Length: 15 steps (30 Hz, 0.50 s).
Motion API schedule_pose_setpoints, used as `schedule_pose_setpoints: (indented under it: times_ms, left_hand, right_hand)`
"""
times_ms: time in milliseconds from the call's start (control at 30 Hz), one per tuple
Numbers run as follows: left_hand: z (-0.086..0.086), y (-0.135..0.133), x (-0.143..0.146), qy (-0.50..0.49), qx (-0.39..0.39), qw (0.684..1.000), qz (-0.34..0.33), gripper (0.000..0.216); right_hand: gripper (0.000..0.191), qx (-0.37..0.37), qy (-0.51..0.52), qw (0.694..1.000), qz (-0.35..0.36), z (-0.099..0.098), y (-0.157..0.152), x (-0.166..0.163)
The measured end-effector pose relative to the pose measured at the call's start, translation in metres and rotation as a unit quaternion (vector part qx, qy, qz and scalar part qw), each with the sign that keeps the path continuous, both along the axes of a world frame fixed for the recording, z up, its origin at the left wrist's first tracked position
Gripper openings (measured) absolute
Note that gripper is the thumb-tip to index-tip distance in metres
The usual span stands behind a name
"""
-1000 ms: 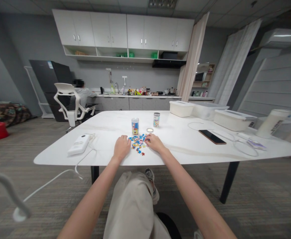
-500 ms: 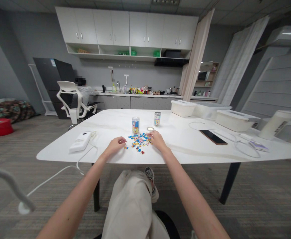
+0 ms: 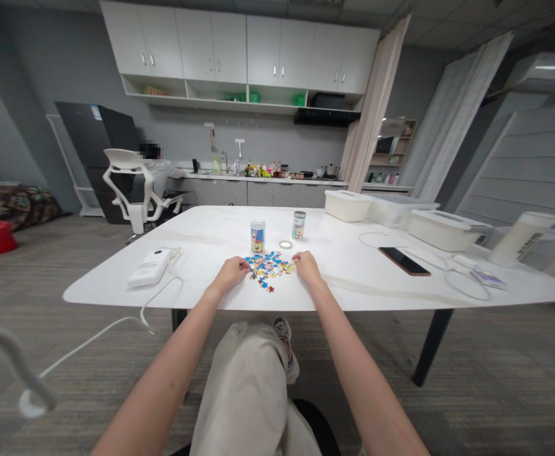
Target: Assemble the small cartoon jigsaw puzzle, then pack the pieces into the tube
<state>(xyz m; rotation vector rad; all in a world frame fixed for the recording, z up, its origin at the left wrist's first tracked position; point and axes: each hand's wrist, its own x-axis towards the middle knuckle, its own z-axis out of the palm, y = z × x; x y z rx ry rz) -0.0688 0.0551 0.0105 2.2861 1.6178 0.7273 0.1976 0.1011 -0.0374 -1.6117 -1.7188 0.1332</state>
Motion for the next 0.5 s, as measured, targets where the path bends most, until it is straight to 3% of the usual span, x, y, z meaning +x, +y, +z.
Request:
schedule_pose_setpoints:
  times_ms: [100, 167, 233, 333, 500]
  left_hand:
    - [-0.007, -0.007, 0.006, 0.087, 0.129, 0.987, 0.024, 0.025]
    - [-0.012, -0.009, 0.008, 0.143, 0.172, 0.974, 0.039, 0.031]
    - [-0.015, -0.008, 0.008, 0.176, 0.166, 0.97, 0.038, 0.035]
    - [-0.018, -0.002, 0.007, 0.2, 0.136, 0.97, -0.013, 0.037]
    - [-0.015, -0.001, 0.006, 0.181, 0.131, 0.974, -0.047, 0.036]
  right_hand:
    - [0.03, 0.011, 0.02, 1.0, 0.004, 0.0, 0.001, 0.001]
    - [0.031, 0.008, 0.021, 1.0, 0.005, 0.001, 0.001, 0.001]
    - [0.031, 0.011, 0.018, 1.0, 0.023, 0.004, 0.0, -0.002]
    - [0.031, 0.013, 0.014, 0.996, 0.091, 0.007, -0.001, -0.008]
    - [0.033, 0.011, -0.013, 0.983, 0.184, 0.009, -0.004, -0.02]
